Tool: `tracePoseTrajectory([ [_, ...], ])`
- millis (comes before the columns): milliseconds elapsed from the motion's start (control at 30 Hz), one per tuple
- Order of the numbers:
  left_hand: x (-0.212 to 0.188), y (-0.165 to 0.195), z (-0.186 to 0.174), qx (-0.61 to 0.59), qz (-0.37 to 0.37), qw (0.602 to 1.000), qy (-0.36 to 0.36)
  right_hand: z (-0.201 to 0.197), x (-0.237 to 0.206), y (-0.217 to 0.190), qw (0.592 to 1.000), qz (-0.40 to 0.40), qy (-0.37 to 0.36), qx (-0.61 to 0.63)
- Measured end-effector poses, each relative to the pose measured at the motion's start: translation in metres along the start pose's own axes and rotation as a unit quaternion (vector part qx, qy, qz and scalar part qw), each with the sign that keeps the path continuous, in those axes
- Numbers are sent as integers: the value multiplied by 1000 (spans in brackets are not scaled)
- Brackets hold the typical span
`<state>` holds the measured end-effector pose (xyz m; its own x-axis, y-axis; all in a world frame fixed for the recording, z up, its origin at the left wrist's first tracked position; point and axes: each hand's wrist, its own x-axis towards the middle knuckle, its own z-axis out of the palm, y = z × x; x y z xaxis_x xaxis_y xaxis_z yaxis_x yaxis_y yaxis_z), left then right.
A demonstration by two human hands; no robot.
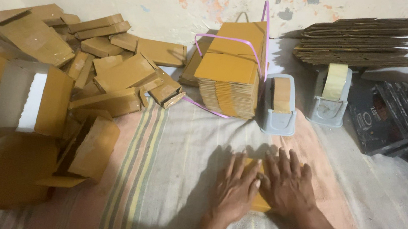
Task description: The person folds flat cardboard sheets into small rectangular boxes by hand. They repeatedly fold the side flaps and press the seams to form the box shape, then place the finished boxes into a pile.
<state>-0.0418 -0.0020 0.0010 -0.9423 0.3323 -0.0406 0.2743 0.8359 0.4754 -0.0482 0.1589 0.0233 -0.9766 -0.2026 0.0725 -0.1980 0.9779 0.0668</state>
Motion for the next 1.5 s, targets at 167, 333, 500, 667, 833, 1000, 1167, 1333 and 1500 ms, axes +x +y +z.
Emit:
tracePoseTrajectory([
  [167, -42, -22, 1, 30, 158, 983, 93, -8, -42, 1, 990, -86, 66, 91],
  [333, -42, -25, -7, -3, 148, 989, 16, -25, -49, -7, 990, -89, 49, 100],
  [500, -17, -6, -4, 34, 54, 997, -35, -29, -45, -18, 998, -30, -11, 52],
  [667, -20, -27, -5, 0, 120, 992, 38, -26, -52, 6, 982, -92, 60, 156],
  [833, -28, -44, -13, -7, 91, 995, 28, -17, -57, 29, 991, -92, 52, 85],
  [1000, -12, -14, -6, 74, 69, 995, -12, -4, -39, 5, 970, -158, 178, 51],
  [1167, -5, -12, 2, 80, 115, 990, 17, -10, -28, -11, 991, -122, -35, 32],
  [1333, -14, -42, -1, 60, 109, 992, 27, -20, -40, 20, 981, -168, 80, 49],
  [1500, -11, -50, -3, 52, 64, 997, -7, -6, -39, 32, 984, -131, 81, 90],
])
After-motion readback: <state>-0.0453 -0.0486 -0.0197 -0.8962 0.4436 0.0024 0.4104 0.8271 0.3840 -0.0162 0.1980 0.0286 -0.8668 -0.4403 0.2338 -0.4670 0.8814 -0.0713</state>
